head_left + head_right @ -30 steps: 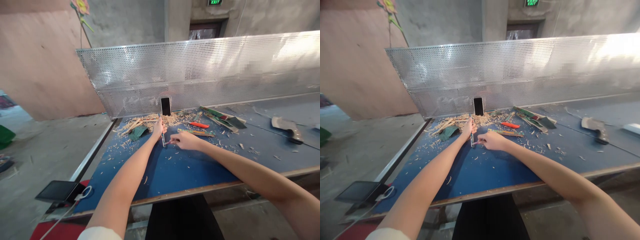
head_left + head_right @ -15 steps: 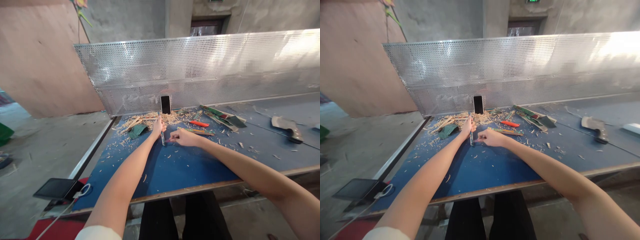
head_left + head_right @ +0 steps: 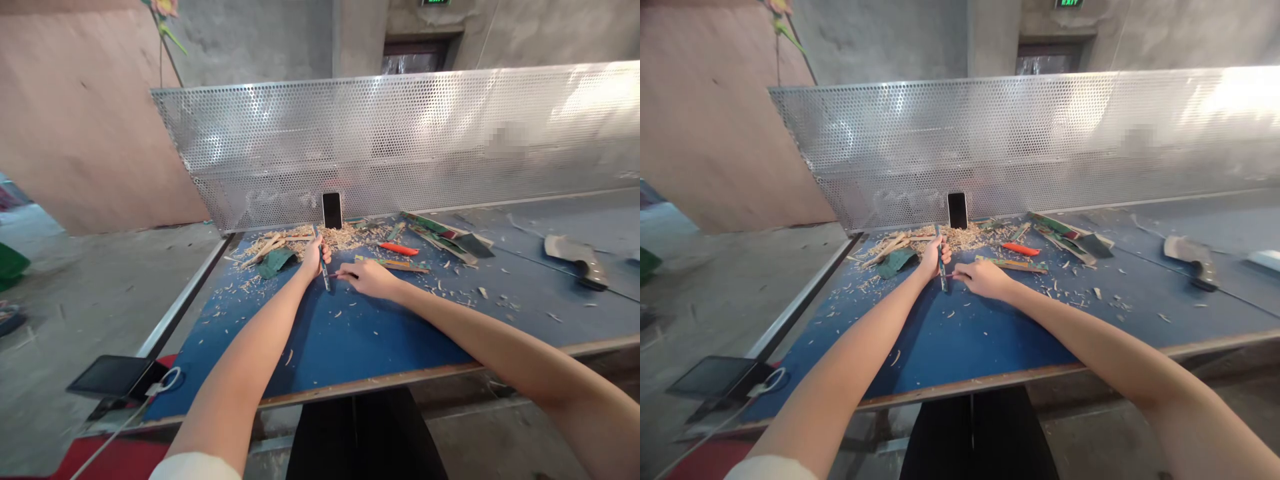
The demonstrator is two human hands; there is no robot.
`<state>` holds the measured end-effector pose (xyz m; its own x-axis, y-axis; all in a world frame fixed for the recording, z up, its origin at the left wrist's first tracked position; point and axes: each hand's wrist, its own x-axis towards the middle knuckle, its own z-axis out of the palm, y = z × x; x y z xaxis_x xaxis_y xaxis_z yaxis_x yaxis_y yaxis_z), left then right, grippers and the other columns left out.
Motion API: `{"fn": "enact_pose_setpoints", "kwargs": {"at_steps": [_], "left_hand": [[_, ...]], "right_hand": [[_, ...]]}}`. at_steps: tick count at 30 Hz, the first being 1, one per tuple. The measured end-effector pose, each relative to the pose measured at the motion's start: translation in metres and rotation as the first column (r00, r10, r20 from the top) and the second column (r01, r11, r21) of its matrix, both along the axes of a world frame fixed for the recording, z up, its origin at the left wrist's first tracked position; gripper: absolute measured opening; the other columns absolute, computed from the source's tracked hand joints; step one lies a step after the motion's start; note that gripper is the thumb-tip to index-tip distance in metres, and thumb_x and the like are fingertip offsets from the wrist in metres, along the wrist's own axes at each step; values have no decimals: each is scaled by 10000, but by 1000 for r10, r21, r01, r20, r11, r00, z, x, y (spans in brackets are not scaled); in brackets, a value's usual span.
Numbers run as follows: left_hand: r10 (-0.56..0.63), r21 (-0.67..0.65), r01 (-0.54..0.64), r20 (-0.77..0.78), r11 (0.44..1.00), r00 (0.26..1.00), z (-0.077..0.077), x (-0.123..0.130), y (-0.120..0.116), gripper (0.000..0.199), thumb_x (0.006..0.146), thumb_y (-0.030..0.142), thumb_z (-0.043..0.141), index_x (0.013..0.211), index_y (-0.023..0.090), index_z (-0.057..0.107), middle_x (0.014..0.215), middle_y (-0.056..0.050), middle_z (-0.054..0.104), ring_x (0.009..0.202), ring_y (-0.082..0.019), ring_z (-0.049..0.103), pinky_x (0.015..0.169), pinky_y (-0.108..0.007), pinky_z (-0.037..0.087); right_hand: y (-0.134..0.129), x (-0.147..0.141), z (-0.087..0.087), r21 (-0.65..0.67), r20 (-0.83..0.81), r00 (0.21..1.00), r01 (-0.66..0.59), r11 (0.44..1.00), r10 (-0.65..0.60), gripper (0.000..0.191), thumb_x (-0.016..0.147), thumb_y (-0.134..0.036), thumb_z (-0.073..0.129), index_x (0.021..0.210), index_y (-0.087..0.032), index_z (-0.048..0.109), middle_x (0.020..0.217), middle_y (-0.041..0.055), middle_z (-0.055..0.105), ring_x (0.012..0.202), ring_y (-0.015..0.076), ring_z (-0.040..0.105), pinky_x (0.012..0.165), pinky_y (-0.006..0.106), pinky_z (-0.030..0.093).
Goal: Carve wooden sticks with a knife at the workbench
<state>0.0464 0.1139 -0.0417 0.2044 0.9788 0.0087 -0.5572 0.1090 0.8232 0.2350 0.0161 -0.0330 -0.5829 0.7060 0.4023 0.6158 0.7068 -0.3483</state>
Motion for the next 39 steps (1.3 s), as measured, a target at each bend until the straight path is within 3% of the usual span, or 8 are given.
{"fn": "enact_pose_setpoints", "kwargs": {"at_steps": [4, 9, 13, 22, 28, 39], "left_hand": [[36, -54, -36, -10, 998, 999, 2, -2, 2, 431, 950, 483, 777, 894, 240, 426, 580, 91, 464, 389, -54, 364, 404, -180, 287], [43, 47, -40, -65, 998, 997, -1, 0, -1, 537, 864, 551, 860, 892, 249, 416, 555, 123, 387, 381, -49, 343, 380, -177, 213], [41, 56, -38, -41, 998, 998, -2, 1, -3, 604, 827, 606, 871, 872, 252, 385, 545, 135, 351, 375, -42, 312, 370, -178, 193], [87, 65, -84, -55, 994, 995, -3, 5, -1, 524, 899, 557, 819, 877, 251, 395, 542, 133, 361, 364, -46, 318, 365, -176, 191], [91, 46, -88, -65, 995, 994, -4, 5, 1, 556, 898, 654, 777, 871, 258, 387, 522, 127, 359, 358, -59, 319, 366, -199, 184], [84, 24, -82, -61, 996, 995, 2, 6, -3, 551, 923, 710, 709, 867, 258, 399, 501, 120, 342, 350, -62, 302, 366, -214, 179]], "right_hand": [[0, -2, -4, 35, 43, 999, 12, 999, -14, 184, 1076, -295, 582, 1041, -249, 756, 887, 43, 784, 756, 191, 672, 731, 274, 410], [2, -1, -7, 66, 40, 998, 36, 997, -39, 206, 1101, -301, 542, 1066, -233, 733, 917, 45, 781, 774, 188, 667, 724, 273, 395], [4, -2, -13, 95, 27, 998, 53, 994, -56, 225, 1105, -346, 545, 1069, -226, 732, 873, 43, 758, 760, 188, 640, 708, 274, 367], [7, -7, -16, 63, 17, 998, 65, 996, -66, 250, 1112, -366, 517, 1087, -235, 728, 885, 42, 764, 774, 194, 634, 752, 279, 390], [7, -9, -17, 19, 11, 998, 61, 998, -61, 272, 1109, -363, 501, 1015, -225, 715, 736, 10, 695, 621, 162, 546, 695, 273, 356], [9, -5, -20, 71, 27, 1000, -4, 997, 2, 288, 1092, -350, 478, 949, -221, 692, 653, 3, 618, 615, 168, 501, 723, 283, 344]]}}
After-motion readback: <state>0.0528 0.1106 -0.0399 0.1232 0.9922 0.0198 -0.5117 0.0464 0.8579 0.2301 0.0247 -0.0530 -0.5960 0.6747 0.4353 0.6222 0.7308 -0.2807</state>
